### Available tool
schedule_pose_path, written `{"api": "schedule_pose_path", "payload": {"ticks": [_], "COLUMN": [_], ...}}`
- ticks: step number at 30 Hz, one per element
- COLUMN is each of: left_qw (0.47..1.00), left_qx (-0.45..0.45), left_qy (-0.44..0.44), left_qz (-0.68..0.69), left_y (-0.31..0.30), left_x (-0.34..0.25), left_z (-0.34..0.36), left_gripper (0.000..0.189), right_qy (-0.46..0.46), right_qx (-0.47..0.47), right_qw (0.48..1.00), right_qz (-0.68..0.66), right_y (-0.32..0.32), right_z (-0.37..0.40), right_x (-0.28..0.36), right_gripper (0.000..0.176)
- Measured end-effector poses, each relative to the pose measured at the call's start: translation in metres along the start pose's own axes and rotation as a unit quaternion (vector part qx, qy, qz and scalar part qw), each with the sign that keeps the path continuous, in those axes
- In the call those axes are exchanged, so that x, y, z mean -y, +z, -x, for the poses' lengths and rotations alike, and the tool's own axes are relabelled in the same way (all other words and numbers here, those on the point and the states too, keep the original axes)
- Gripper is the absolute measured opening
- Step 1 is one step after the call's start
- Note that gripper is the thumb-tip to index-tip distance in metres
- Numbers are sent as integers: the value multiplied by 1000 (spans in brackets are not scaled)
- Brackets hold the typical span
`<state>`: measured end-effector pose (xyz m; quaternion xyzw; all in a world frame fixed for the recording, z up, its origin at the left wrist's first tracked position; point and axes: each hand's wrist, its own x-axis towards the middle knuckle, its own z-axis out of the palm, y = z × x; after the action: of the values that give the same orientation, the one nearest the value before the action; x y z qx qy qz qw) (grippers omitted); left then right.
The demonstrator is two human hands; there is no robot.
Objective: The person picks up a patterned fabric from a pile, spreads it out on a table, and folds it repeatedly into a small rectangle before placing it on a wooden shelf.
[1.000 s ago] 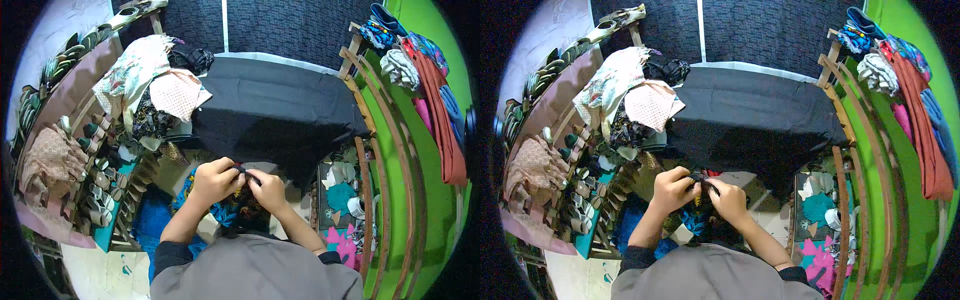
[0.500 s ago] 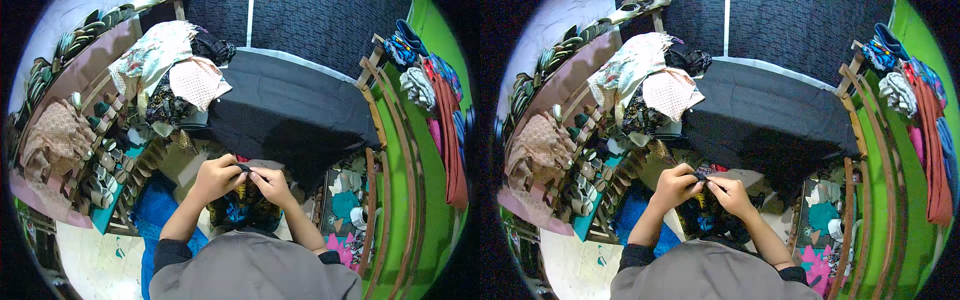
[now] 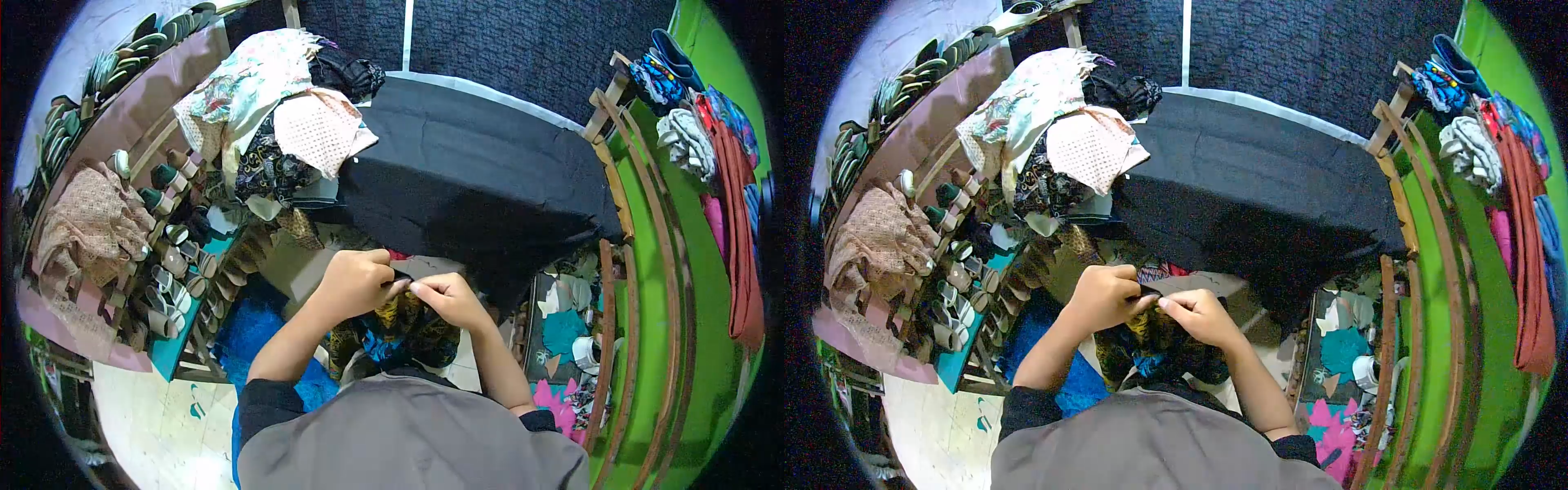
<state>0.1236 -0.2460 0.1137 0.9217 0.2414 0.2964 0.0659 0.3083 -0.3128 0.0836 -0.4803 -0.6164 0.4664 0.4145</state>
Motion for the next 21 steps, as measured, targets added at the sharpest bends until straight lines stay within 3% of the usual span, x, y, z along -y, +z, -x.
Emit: {"api": "schedule_pose_path", "payload": {"ticks": [2,3,6,7,10,14,16,18,21], "left_qw": [999,999,999,997,988,963,939,924,916], "left_qx": [-29,-25,-44,-23,-101,-171,-183,-139,-109], "left_qy": [-7,-4,-27,-63,-115,-202,-289,-340,-384], "left_qz": [-25,-28,-14,-26,-26,-50,-47,-103,-37], "left_y": [4,4,16,18,36,82,100,119,137], "left_x": [-4,-4,-1,-5,-11,23,43,69,101], "left_z": [-4,-5,0,4,16,50,72,103,145], "left_gripper": [26,23,21,17,14,16,14,15,16], "right_qy": [-45,-26,-45,-58,-40,-45,-42,-43,-47], "right_qx": [-73,-114,-197,-206,-171,-158,-146,-186,-220], "right_qw": [992,985,968,965,969,974,976,973,970], "right_qz": [89,123,145,149,172,157,154,128,87], "right_y": [2,4,6,6,5,10,5,2,-8], "right_z": [-4,-2,2,2,6,14,18,22,29], "right_x": [-6,-2,2,-1,6,8,2,7,13], "right_gripper": [25,18,20,20,19,17,14,14,15]}}
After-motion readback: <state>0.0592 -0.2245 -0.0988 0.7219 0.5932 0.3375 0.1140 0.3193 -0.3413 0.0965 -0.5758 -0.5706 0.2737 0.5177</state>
